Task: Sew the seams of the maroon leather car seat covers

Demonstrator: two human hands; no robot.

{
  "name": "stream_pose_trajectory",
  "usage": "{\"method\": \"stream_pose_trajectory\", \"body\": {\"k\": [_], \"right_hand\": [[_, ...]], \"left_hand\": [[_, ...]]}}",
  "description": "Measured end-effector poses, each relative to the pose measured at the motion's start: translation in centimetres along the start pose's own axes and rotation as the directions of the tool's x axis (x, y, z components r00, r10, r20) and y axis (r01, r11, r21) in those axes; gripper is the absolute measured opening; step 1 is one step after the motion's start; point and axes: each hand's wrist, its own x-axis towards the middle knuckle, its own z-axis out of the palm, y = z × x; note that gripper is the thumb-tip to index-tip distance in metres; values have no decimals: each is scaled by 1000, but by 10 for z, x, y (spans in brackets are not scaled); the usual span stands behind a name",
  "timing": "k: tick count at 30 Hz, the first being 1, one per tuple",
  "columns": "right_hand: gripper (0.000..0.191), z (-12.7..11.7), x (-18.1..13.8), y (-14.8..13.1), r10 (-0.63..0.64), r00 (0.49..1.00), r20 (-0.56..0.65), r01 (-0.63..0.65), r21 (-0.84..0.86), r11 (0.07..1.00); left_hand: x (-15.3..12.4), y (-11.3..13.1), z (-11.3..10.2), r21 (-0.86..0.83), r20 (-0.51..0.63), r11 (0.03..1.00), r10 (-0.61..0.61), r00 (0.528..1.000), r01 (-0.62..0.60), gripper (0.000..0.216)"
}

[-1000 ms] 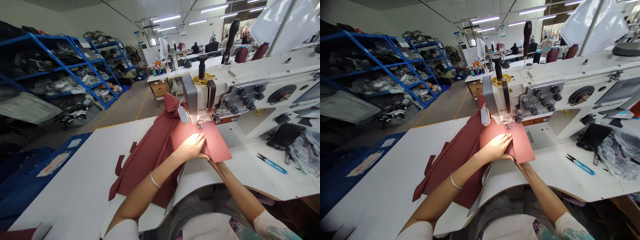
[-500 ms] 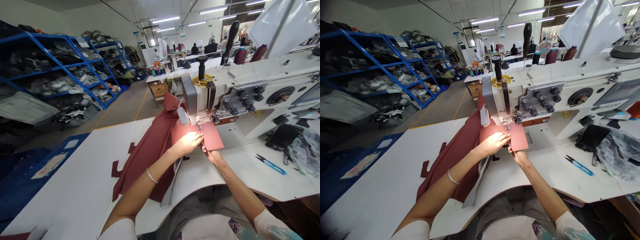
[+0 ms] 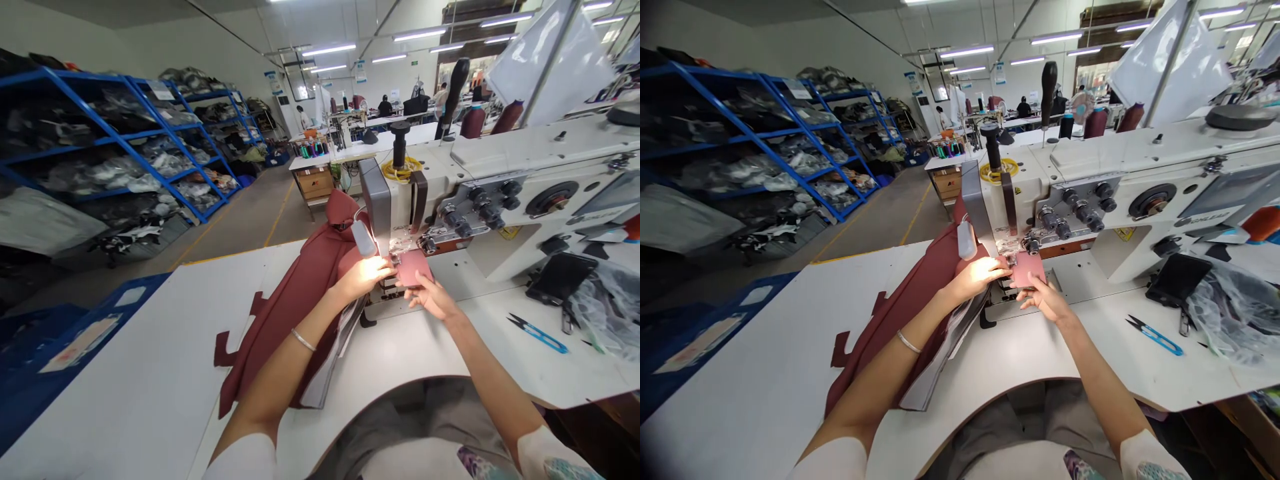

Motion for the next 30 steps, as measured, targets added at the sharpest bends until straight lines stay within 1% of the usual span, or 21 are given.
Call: {"method": "stream_pose_trajectory", "body": {"k": [3,5,9,12,15,18,20,21,23,25,26,27,28,29,30], "right_hand": [[50,0,13,-6,-73,978,-194,41,-166,985],[50,-1,21,-9,-119,963,-241,57,-250,967],[51,-7,32,-11,-201,942,-267,77,-413,907],[53,-12,38,-14,-251,924,-289,75,-507,859],[52,-15,41,-18,-306,912,-273,103,-569,816],[52,-14,42,-20,-336,911,-240,132,-601,789],[53,-13,42,-19,-342,911,-228,145,-601,786],[53,-14,41,-18,-342,914,-218,151,-599,787],[52,-19,34,-14,-328,926,-186,156,-603,782],[51,-33,18,-10,-312,937,-158,141,-646,750],[51,-45,5,-7,-317,933,-170,119,-685,718],[51,-61,-10,-4,-341,917,-207,83,-736,672],[51,-80,-28,-1,-382,879,-286,13,-786,618],[49,-101,-48,2,-426,831,-358,-66,-824,563],[47,-125,-68,7,-482,773,-413,-166,-865,474]], "left_hand": [[-1,-10,3,-59,2,996,-67,998,67,48],[1,-17,5,-131,-20,987,-97,995,94,47],[8,-26,8,-277,-61,948,-177,982,154,38],[9,-28,9,-302,-42,928,-243,969,220,40],[8,-28,12,-309,-41,920,-267,963,242,42],[9,-28,15,-355,-66,905,-275,959,235,36],[12,-32,15,-373,-54,881,-333,941,291,29],[13,-36,14,-367,-36,863,-386,922,347,27],[10,-51,11,-328,2,813,-509,861,482,31],[-6,-68,8,-264,30,750,-623,782,607,37],[-20,-77,8,-223,42,719,-668,743,658,39],[-38,-83,9,-173,61,679,-716,695,714,39],[-58,-88,12,-116,86,631,-763,641,767,39],[-81,-90,15,-56,112,580,-805,582,813,39],[-104,-89,19,2,136,532,-839,526,847,40]]}}
